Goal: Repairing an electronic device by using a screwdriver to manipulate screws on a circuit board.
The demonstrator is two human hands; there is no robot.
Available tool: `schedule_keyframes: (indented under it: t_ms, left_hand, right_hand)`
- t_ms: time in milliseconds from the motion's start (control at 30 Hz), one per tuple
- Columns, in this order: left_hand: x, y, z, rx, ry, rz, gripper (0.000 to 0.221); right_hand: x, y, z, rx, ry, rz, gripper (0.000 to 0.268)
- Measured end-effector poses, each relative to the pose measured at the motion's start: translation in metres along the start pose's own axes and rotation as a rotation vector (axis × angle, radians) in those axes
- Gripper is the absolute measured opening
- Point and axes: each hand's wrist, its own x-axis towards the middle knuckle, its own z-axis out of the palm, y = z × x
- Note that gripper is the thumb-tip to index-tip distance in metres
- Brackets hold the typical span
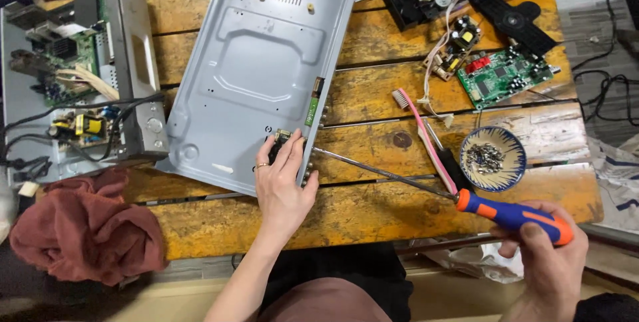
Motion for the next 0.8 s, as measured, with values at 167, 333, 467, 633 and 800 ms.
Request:
schedule_keyframes:
  t_ms: [167,333,467,633,800]
  left_hand:
    - [-0.001,0.001,0.002,-0.012,0.000,-0.043,0.059]
    - [-0.001,0.001,0.000,0.013,0.011,-0.022,0.058]
    - [-0.004,-0.002,0.003,0.055,0.021,0.007,0.064]
    - [-0.004,0.002,0.001,0.129,0.046,0.051,0.072]
    - [-0.008,0.011,-0.007,0.050,0.154,0.054,0.061]
  right_hand:
    - [0.012,0.028,-0.005,-0.074,0.107,-0.006,0.028]
    - [0.011,0.060,-0.035,0.066,0.220,-0.038,0.029]
    - [0.003,0.073,-0.052,0.136,0.248,-0.016,0.045]
    - [-0.011,0.037,-0.035,0.635,0.522,0.163,0.036]
    - [-0.007,0.031,-0.060,0.951,0.688,0.136,0.042]
